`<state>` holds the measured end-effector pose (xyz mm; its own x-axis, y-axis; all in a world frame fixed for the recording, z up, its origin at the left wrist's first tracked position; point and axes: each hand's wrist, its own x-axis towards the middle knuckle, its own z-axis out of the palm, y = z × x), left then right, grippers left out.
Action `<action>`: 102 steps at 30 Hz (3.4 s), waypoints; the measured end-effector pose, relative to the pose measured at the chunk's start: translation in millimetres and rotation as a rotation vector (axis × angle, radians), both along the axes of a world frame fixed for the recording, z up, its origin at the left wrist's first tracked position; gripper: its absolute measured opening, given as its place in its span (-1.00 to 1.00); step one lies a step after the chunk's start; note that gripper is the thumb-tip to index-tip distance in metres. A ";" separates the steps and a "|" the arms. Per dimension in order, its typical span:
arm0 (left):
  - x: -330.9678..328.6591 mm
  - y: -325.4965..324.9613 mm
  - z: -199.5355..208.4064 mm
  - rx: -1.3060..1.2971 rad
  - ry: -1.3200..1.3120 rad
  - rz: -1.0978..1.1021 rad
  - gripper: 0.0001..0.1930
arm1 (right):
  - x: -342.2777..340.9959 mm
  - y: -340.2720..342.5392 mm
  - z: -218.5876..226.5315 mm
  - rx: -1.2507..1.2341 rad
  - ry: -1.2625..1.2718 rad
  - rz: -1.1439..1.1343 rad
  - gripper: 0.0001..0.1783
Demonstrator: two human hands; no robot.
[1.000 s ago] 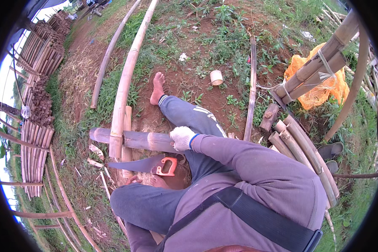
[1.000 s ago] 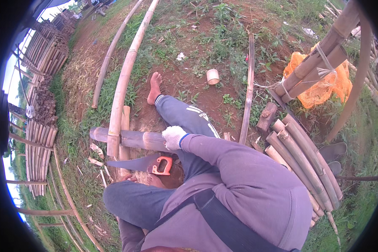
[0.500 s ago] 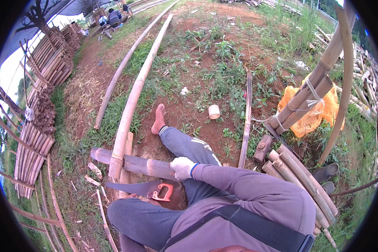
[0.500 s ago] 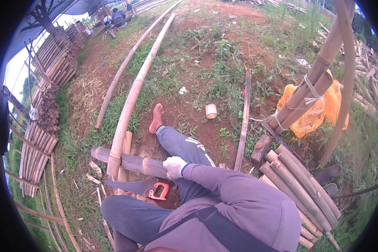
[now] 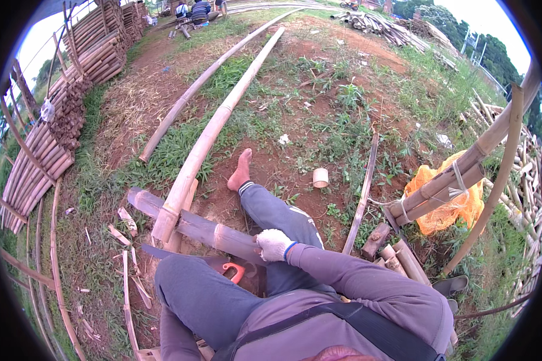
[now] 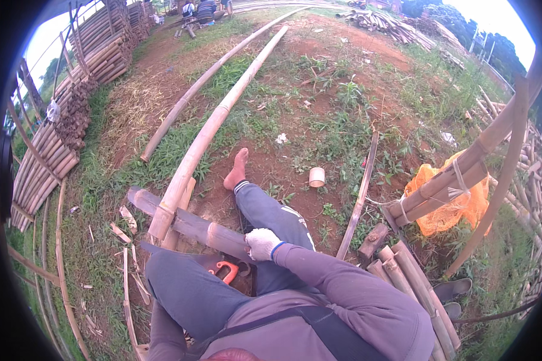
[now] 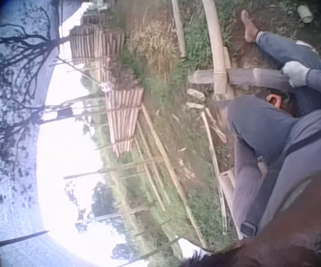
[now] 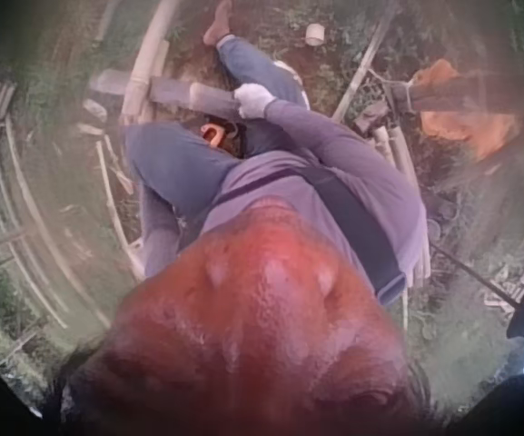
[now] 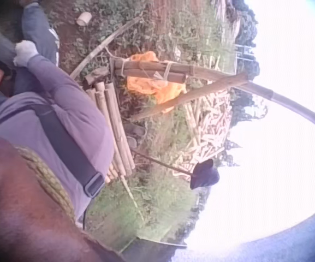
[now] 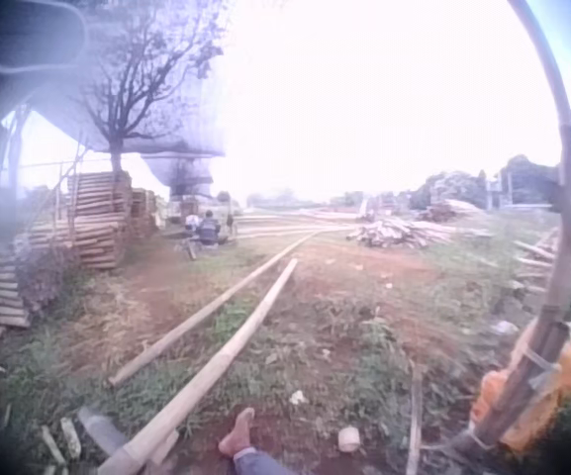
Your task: The person sits on the ground and uses a hand saw to cut long bamboo poles into shorter sections. They position each pole on a wooden support, saw through it, and then move the cut pieces aside.
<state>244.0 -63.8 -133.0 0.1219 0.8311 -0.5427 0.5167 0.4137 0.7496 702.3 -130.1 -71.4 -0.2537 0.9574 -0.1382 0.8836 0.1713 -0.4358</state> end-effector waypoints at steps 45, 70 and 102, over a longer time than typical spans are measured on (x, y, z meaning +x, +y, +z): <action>85.2 64.0 210.5 0.156 0.608 -0.736 -0.32 | 287.2 -500.3 -122.2 -0.118 0.202 -2.450 -0.03; 122.8 -9.1 262.5 0.851 0.729 -0.667 -0.35 | 244.8 -374.2 -130.2 -0.167 0.419 -1.893 -0.11; 216.2 -252.6 229.7 0.128 -0.381 -0.934 -0.28 | 196.6 -345.6 -131.9 -0.329 0.661 -1.490 -0.21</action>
